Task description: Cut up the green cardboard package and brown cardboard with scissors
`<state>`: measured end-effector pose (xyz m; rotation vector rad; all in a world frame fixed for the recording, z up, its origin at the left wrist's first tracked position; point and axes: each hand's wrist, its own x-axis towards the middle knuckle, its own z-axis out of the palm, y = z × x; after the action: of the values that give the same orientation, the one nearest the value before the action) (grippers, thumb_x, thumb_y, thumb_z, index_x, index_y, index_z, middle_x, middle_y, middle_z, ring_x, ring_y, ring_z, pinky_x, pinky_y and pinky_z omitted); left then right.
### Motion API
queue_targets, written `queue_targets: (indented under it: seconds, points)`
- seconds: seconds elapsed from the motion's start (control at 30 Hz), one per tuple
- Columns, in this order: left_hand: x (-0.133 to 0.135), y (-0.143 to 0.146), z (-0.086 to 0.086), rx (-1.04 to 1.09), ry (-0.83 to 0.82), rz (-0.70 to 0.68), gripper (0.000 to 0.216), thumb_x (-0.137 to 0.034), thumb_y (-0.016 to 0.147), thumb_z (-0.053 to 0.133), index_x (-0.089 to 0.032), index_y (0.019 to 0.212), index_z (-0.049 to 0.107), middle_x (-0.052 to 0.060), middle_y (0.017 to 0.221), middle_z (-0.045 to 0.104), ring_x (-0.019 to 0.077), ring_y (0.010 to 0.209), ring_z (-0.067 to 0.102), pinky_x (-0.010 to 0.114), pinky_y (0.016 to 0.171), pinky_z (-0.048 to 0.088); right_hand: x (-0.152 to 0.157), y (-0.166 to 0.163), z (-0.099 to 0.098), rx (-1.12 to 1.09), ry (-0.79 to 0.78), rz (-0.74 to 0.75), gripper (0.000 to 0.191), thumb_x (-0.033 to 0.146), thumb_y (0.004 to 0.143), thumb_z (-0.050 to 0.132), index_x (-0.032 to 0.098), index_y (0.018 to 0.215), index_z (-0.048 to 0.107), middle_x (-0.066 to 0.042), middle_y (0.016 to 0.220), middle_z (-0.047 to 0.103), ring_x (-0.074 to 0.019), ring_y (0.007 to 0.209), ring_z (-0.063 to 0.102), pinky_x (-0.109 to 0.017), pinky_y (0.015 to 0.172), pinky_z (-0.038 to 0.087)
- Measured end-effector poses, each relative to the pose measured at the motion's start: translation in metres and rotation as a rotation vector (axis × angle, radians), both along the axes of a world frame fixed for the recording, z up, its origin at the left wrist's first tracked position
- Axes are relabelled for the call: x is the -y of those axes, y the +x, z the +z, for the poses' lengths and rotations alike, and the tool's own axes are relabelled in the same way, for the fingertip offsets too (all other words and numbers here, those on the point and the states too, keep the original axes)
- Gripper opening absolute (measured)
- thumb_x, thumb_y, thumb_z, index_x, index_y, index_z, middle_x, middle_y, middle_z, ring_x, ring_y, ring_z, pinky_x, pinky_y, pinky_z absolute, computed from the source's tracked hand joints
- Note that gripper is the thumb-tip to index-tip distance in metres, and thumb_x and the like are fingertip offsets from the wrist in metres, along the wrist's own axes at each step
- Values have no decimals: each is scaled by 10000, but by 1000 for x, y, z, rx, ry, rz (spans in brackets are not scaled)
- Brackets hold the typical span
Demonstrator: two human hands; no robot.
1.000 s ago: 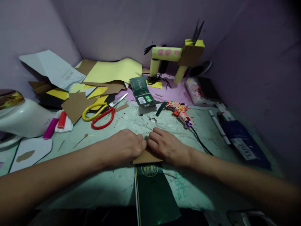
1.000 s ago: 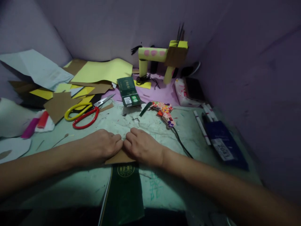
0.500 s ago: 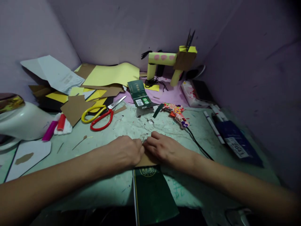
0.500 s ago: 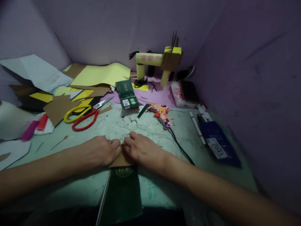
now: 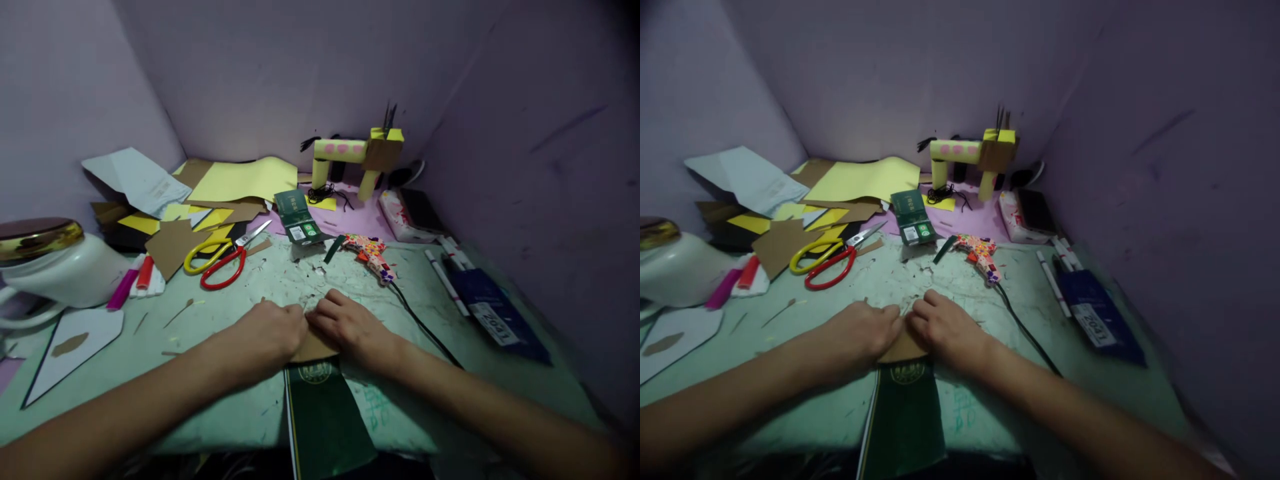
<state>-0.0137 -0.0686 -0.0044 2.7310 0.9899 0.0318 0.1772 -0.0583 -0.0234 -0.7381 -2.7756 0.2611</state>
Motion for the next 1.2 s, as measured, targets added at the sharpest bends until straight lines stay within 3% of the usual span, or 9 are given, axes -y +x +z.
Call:
queue_targets:
  seconds: [0.17,0.3,0.4,0.57,0.7,0.9,1.0,1.1,1.2]
  points:
    - [-7,-18,2,298,-132,258,168,-131,782,432,-156,671,555,16,633,569,140,595,525,258,549,393,-2,4,-12,-471,-289,-262,265,101,725,522,146,951,653,-86,786,625,-218,754,525,-356,665,419]
    - [-10,-11,0,553,-311,489,210,-262,838,432,-148,700,542,21,660,578,137,610,523,263,551,420,-8,2,-7,-874,-793,-474,212,226,801,521,174,979,624,-80,867,658,-215,818,595,-360,696,453]
    - [-15,-6,-5,733,-480,594,195,-301,835,451,-138,835,559,41,762,611,135,645,546,263,563,455,-9,-2,-3,-999,-1057,-486,164,260,740,613,162,871,628,-81,812,662,-213,780,611,-350,686,461]
    - [-18,0,-11,880,-634,631,183,-322,812,449,-160,870,511,-54,601,458,67,449,369,187,390,330,-9,-8,-7,-1097,-1246,-430,184,233,646,696,160,799,623,-57,731,667,-183,675,606,-334,662,464]
    - [-17,4,-7,927,-799,617,215,-307,746,525,-160,903,524,-51,610,494,64,435,371,179,366,300,-9,-8,-9,-1133,-1346,-476,200,280,618,718,157,739,617,-16,625,634,-143,575,566,-288,580,432]
    - [-16,5,-7,918,-833,676,66,-237,660,538,-174,680,539,-90,414,392,61,346,317,180,329,236,-10,-9,-12,-1085,-1303,-570,211,305,611,721,155,636,575,21,533,556,-103,471,485,-249,481,365]
    - [-19,2,-10,927,-790,669,94,-255,670,529,-177,722,535,-81,465,419,58,374,309,183,351,247,-11,0,-8,-1044,-1237,-612,190,295,665,677,159,768,595,1,584,572,-137,517,529,-282,508,414]
    - [-24,-1,-14,884,-721,652,131,-254,708,502,-160,788,545,-36,586,514,66,439,368,185,389,296,-5,21,0,-910,-794,-677,191,216,712,626,185,896,584,-65,781,635,-199,697,607,-366,656,491]
    - [-28,-1,-15,771,-618,619,184,-234,764,446,-130,880,544,20,724,577,82,489,447,200,413,365,13,40,6,-627,-524,-342,210,84,743,508,226,889,560,-86,989,623,-227,920,604,-409,794,501]
